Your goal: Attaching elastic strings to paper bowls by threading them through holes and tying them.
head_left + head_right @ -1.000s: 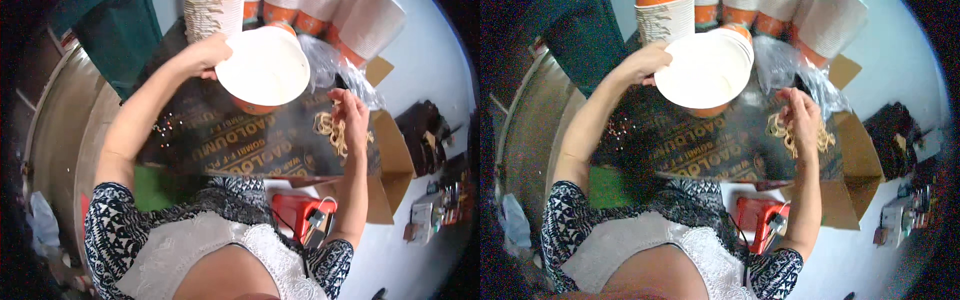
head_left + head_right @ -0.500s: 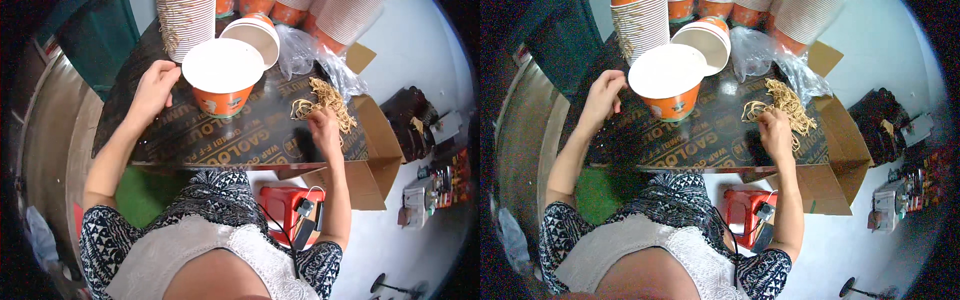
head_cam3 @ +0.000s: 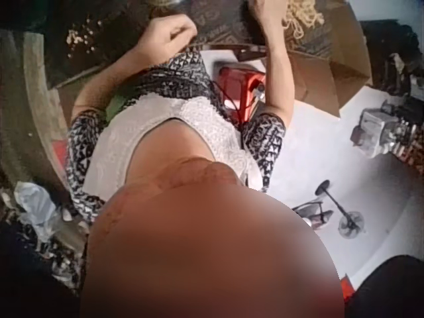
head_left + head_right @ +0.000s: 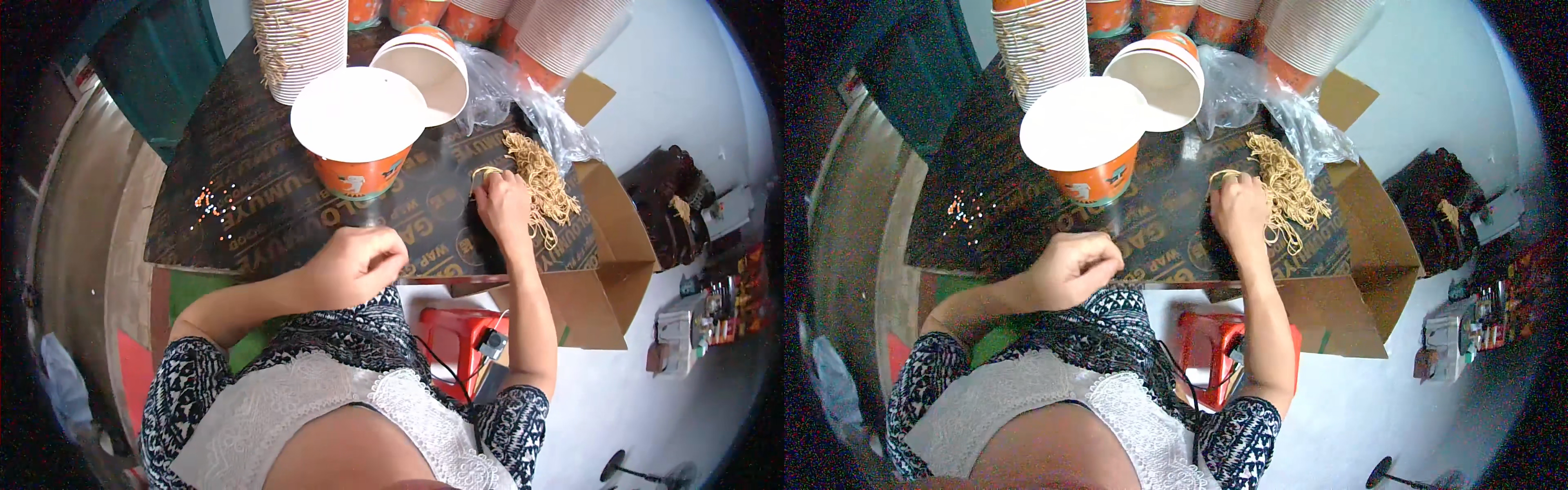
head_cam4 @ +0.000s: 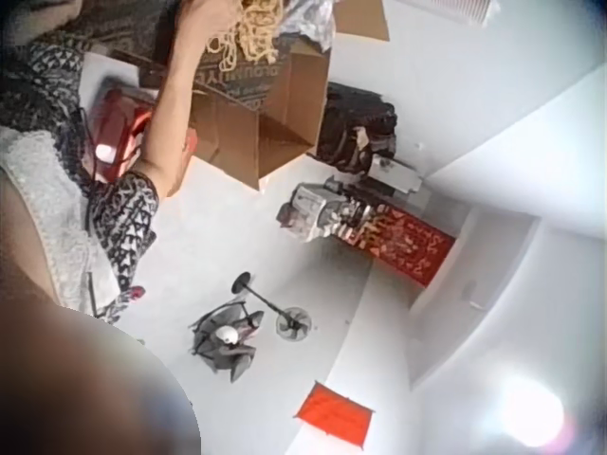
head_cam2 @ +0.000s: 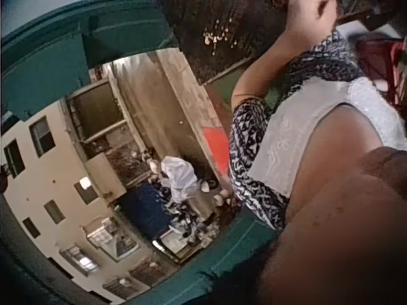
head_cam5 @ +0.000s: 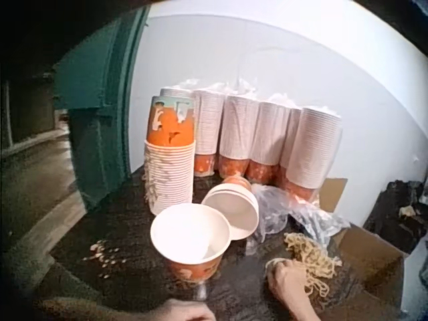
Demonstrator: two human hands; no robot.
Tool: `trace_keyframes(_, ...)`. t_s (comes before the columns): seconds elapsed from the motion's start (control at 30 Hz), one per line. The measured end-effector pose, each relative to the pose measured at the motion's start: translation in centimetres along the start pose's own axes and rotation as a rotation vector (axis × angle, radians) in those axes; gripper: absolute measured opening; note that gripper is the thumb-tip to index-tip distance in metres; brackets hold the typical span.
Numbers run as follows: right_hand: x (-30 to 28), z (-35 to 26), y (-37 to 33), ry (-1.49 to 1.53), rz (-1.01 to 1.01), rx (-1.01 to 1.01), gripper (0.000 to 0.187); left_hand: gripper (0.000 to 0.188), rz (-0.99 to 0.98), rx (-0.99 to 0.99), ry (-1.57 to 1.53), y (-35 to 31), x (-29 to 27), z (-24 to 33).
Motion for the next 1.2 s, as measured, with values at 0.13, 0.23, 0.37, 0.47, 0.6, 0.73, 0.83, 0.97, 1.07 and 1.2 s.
trace_keyframes(0.13, -0.3, 0.3, 0.7, 0.003, -0.009, 0.019, 0.012, 0.004, -0.046, 0.018, -0.006, 0.8, 1.3, 0.3)
trace_keyframes(0.23, -3.0, 1.7, 1.0, 0.332, -0.077, 0.229, 0.012, 0.007, 0.031, -0.134, -0.104, 1.2, 0.7, 0.8)
trace_keyframes(0.37, -7.0, 0.1, -1.1, 0.88, -0.017, 0.265, 0.008, 0.018, 0.2, -0.454, -0.285, 3.6, 0.4, -1.3)
trace_keyframes(0.47, -8.9, -2.0, -2.4, 0.885, -0.002, 0.16, 0.005, 0.031, 0.191, -0.675, -0.622, 5.4, 2.9, -3.4)
trace_keyframes(0.6, -11.3, -4.8, -3.3, 0.846, 0.068, 0.013, 0.009, 0.028, 0.115, -0.69, -0.929, 6.6, 4.5, -4.2)
trace_keyframes(0.73, -10.8, -4.7, -4.2, 0.876, 0.042, -0.017, 0.015, 0.016, 0.29, -0.728, -0.876, 6.1, 4.0, -5.9)
trace_keyframes(0.83, -11.3, -4.5, -4.2, 0.693, 0.101, -0.04, 0.037, 0.013, 0.23, -0.682, -0.728, 5.8, 3.7, -5.4)
trace_keyframes(0.97, -9.8, -5.6, -3.5, 0.558, -0.005, -0.263, 0.047, 0.014, 0.27, -0.66, -0.621, 5.7, 2.8, -4.5)
trace_keyframes(1.07, -8.9, -3.9, -3.2, 0.56, 0.005, -0.16, 0.046, 0.012, 0.27, -0.534, -0.372, 5.6, 1.4, -4.9)
trace_keyframes(1.2, -8.6, -1.8, -3.2, 0.56, -0.013, -0.074, 0.024, 0.01, 0.276, -0.239, 0.267, 6.0, -0.2, -2.9)
Point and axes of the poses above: each hand's wrist, its own y-axis towards the middle knuckle, its own x-axis out of the palm, z = x × y, the point moved 7 cm from there along y, towards the middle knuckle, and after that the axes turned 14 degrees about -y, right-handed, at the moved point
